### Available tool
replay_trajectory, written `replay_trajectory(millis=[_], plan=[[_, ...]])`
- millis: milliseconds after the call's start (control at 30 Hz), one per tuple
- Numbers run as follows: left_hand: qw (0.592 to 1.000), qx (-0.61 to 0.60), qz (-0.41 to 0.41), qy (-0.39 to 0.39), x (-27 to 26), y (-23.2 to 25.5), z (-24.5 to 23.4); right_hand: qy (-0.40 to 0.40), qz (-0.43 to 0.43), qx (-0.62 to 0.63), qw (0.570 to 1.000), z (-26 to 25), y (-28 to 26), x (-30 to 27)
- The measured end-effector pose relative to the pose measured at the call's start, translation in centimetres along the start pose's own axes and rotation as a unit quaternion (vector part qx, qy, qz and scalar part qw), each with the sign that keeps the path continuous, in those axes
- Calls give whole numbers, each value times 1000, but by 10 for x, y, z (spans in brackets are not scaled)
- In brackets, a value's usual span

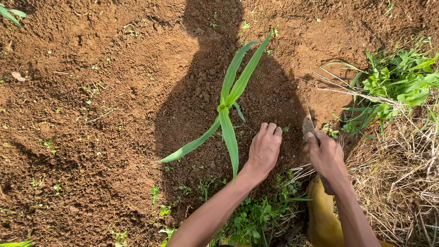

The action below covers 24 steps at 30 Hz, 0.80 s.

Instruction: The person uses a small hand hoe to loosen the soil and remove weeds around a young corn plant. They pull the weeds by hand and clear the area, then use the hoe to mound soil around the base of the plant.

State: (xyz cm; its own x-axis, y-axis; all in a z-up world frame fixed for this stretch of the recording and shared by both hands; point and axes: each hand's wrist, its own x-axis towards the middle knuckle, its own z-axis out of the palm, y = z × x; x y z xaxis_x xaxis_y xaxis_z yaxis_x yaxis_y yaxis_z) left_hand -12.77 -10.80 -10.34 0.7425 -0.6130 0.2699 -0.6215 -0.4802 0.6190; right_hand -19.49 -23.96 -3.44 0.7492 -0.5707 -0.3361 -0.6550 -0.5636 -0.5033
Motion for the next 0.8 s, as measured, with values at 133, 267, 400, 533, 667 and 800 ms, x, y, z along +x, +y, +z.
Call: replay_trajectory(millis=[133,267,400,533,667,800], plan=[[992,-61,32,-108,-35,11,-11,70,-34,-190,979,4,-12,8],[975,-39,45,-214,-70,16,-32,55,-5,-270,961,30,-2,15],[995,-24,19,-95,-62,9,-24,19,-18,-234,972,37,-31,-13],[998,-27,0,54,-45,11,-43,-35,-31,-190,981,39,-41,-24],[995,-65,-31,71,-51,2,-21,-8,-55,-184,981,15,-43,-21],[978,5,-65,199,-53,-17,-29,27,-69,-206,976,8,-42,3]])
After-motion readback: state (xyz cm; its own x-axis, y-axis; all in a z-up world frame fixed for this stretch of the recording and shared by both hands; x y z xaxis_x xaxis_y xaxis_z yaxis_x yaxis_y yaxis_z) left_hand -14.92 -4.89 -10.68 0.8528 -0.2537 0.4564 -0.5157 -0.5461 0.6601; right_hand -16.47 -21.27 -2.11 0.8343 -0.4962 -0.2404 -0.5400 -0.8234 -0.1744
